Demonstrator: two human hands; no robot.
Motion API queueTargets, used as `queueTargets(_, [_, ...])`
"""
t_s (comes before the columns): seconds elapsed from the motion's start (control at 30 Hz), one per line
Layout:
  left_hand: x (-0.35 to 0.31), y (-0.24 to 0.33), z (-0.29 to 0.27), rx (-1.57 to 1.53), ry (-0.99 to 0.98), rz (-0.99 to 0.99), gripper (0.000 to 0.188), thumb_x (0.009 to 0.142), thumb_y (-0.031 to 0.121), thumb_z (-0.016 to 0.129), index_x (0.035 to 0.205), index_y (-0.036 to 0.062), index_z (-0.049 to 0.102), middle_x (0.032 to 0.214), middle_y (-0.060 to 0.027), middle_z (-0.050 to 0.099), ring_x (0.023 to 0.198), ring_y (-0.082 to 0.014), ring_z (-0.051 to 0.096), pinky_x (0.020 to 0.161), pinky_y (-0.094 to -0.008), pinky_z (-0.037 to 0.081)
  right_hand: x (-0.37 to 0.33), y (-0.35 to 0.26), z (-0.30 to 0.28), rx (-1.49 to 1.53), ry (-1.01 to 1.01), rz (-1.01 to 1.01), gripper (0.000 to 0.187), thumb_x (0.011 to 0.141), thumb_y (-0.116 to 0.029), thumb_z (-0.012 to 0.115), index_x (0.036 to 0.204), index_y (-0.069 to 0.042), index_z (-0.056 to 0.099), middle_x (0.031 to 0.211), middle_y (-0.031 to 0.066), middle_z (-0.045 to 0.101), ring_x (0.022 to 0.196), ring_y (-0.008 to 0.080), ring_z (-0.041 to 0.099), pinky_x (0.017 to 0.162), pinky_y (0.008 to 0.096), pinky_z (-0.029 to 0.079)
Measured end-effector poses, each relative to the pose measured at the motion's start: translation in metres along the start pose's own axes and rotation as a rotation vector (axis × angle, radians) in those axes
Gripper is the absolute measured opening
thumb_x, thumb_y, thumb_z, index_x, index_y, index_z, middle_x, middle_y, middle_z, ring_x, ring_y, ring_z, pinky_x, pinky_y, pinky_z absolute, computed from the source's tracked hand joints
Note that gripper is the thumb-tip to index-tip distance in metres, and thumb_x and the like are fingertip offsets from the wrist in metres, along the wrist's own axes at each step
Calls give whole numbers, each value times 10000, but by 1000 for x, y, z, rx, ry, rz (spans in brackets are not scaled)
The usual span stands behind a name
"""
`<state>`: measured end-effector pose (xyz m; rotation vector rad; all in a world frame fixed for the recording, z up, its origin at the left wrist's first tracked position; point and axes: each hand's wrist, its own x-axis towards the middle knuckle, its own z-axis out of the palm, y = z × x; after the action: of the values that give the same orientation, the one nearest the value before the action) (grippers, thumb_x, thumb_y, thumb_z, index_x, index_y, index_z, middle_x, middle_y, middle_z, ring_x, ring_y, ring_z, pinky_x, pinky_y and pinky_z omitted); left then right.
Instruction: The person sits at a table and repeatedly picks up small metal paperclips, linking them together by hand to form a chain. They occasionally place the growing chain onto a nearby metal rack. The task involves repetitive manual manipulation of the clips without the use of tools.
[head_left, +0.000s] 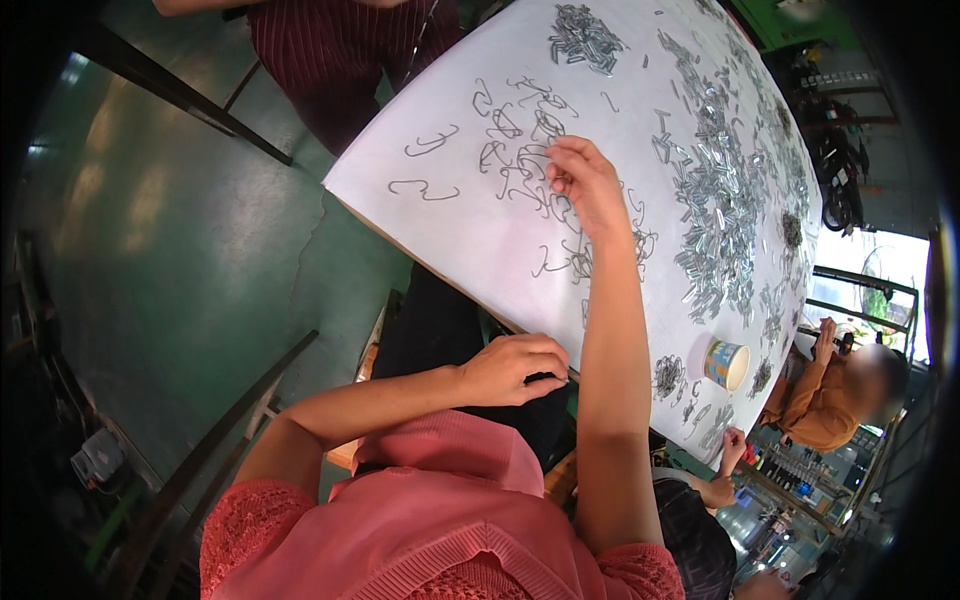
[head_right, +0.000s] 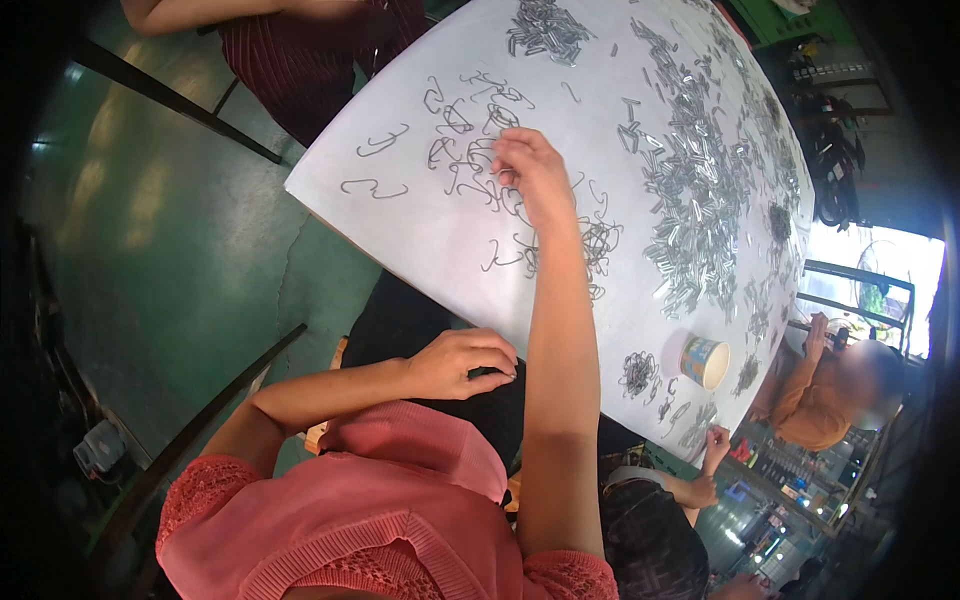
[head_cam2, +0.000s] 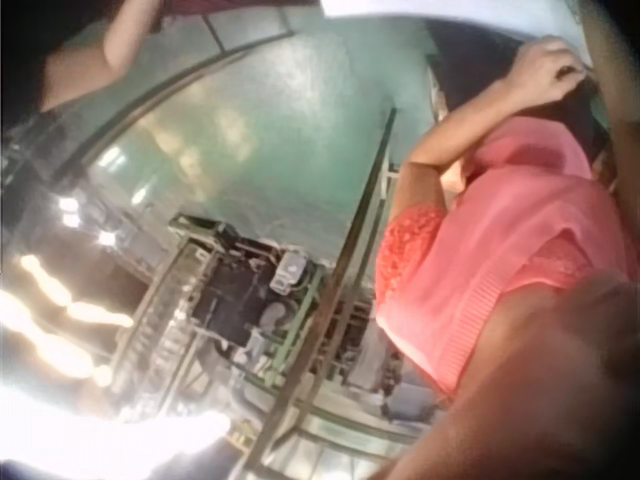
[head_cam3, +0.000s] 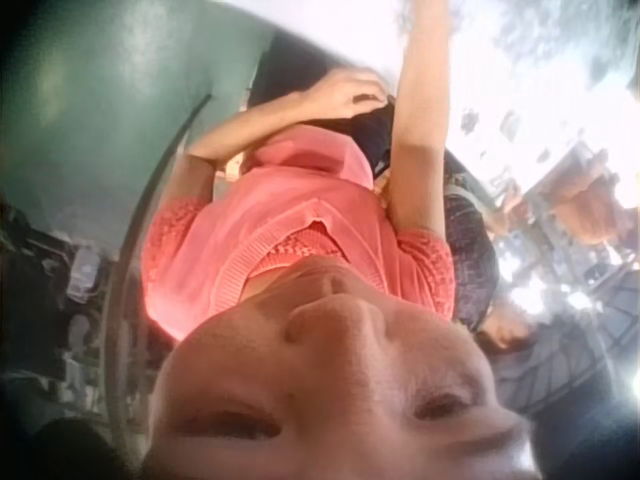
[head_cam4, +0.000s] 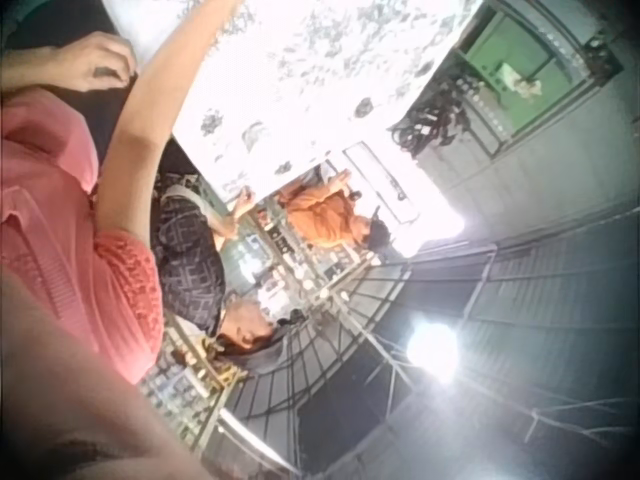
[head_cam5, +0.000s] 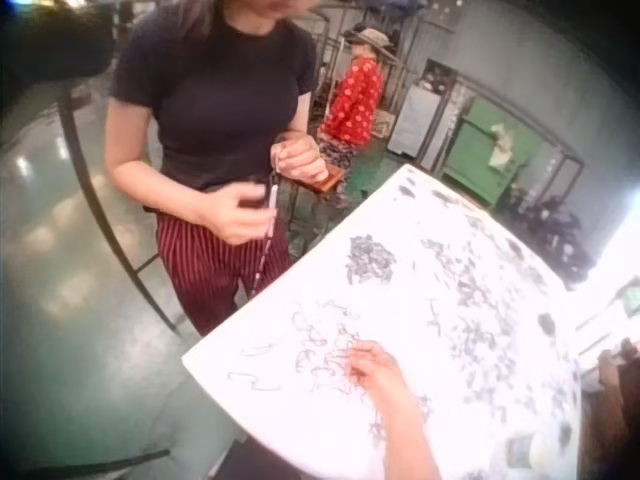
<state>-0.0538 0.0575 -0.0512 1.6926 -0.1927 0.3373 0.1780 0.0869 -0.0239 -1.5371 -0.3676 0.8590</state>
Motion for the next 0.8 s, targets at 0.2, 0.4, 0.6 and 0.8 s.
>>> queueTargets(0.2, [1, 2, -3, 1, -7, -5, 147, 767, 71, 707, 903, 70, 653, 981, -42, 621, 877, -225, 626, 747, -327, 521, 10, 3, 52, -931, 47, -148, 150, 799, -187, 680, 834, -41, 676, 751, 63, 663, 698, 177, 617, 656, 292, 482])
queueTargets(0.4, [2, 5, -5, -3, -9, -38, 149, 768, 65, 704, 908, 67, 654, 969, -46, 621, 879, -231, 624, 754, -331, 516, 13, 8, 58, -1030, 60, -142, 168, 812, -216, 675, 826, -49, 665, 742, 68, 653, 701, 195, 613, 666, 304, 480])
queueTargets(0.6, [1, -1, -3, 0, 15, -19, 134, 766, 68, 708, 885, 77, 646, 964, -30, 623, 854, -216, 627, 731, -320, 522, -17, -10, 7, 310, -192, 11, 162, 878, -163, 611, 944, -15, 607, 811, 32, 598, 665, 160, 539, 600, 258, 414])
queueTargets(0.8, [4, 0, -2, -2, -2, -23, 133, 766, 69, 712, 878, 77, 641, 958, -29, 625, 842, -214, 628, 717, -316, 524, -9, -6, -16, 394, -127, 93, 232, 914, -191, 580, 1060, -10, 580, 783, 7, 554, 623, 88, 484, 528, 208, 353])
